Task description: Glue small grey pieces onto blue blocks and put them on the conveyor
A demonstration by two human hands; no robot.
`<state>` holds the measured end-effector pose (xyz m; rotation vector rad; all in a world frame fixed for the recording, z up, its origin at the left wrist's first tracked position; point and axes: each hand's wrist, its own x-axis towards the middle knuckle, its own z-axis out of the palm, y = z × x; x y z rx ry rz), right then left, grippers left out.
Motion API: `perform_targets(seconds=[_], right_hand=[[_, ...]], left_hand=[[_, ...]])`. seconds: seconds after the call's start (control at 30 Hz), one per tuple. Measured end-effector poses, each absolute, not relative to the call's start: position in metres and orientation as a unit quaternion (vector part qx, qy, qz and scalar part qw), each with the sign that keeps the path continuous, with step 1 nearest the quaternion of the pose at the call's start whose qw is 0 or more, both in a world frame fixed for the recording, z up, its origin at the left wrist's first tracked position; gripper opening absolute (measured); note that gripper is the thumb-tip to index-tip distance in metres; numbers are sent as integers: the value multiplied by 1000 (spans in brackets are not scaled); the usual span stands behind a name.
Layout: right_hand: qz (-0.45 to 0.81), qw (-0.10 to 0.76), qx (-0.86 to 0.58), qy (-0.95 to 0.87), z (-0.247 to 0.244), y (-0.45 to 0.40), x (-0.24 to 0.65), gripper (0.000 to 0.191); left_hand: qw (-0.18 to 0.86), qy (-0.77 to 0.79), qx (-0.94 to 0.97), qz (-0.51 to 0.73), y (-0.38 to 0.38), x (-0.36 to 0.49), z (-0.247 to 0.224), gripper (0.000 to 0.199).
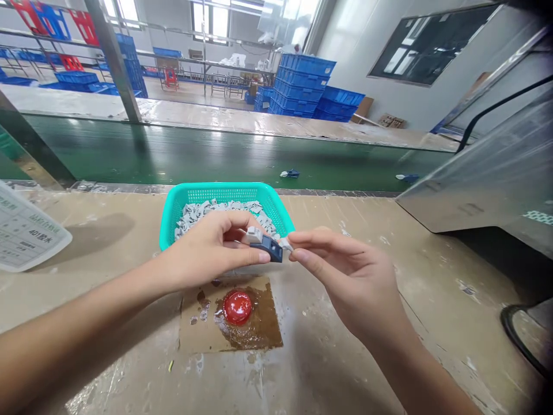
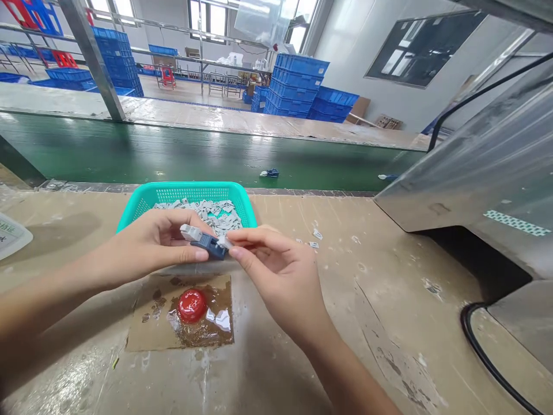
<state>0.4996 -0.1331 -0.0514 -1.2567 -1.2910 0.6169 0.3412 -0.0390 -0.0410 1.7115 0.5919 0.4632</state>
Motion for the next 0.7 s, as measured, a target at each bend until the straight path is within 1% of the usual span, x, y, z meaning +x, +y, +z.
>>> perform_targets(seconds=[0.2,0.37,0.5,0.6,0.7], right_hand=[[215,553,-533,-603,-51,-128,496,18],[135,539,-537,-635,-52,-129,493,23],[93,508,-534,-670,-55,-131,491,31],[97,492,-529,-685,-58,-129,491,41],[117,498,-507,-694,-55,-122,492,46]], left_hand=[[593,260,734,206,-41,342,-40,12],[589,251,722,263,-44,347,-45,11],[616,246,682,307,-43,351,-50,9],[623,237,663,341,-41,352,-50,9],[609,216,663,378,-38,352,-48,8]])
